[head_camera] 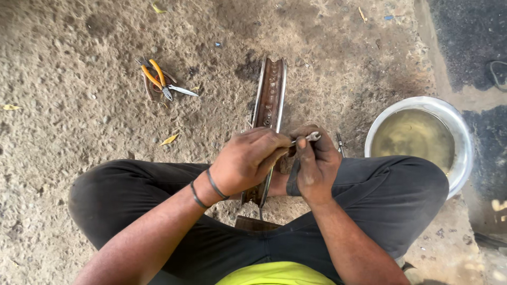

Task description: The person inserts spokes into a bicycle wheel rim by hand while sitting on the ground.

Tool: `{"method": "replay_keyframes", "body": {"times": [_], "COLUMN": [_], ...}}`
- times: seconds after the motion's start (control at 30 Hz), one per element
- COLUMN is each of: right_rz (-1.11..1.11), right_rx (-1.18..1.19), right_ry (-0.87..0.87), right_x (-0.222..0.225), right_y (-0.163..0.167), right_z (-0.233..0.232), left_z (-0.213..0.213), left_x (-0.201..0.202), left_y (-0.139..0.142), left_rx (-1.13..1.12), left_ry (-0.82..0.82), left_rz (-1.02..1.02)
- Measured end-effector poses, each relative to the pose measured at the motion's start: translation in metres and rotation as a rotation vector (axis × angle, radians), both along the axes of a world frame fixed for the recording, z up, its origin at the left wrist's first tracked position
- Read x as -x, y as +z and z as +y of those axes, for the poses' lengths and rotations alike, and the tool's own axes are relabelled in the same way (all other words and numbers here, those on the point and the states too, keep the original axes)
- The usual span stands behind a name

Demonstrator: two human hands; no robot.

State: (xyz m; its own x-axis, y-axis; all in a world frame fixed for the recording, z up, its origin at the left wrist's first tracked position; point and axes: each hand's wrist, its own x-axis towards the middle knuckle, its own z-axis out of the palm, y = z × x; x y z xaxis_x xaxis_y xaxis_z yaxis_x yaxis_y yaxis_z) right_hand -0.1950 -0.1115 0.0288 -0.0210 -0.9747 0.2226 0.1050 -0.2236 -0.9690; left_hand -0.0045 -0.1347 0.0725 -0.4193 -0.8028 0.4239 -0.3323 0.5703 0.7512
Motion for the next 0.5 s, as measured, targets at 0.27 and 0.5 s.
{"method": "replay_keyframes", "body": {"times": [0.27,0.5], "right_rz": [0.308,0.419], "right_rx": [-0.456,-0.441], "right_ry": [0.224,0.397], "right_x": [0.031,0.016], "right_y": [0.007,-0.026], "right_z": [-0.046,-0.04], "left_z": [-0.025,-0.024], "left_x": [-0.007,0.002], "left_y": [-0.036,-0.074], "left_rx": [-0.078,-0.714], "left_ry": [0.376,0.237], "left_rz": [0.031,0.231]}}
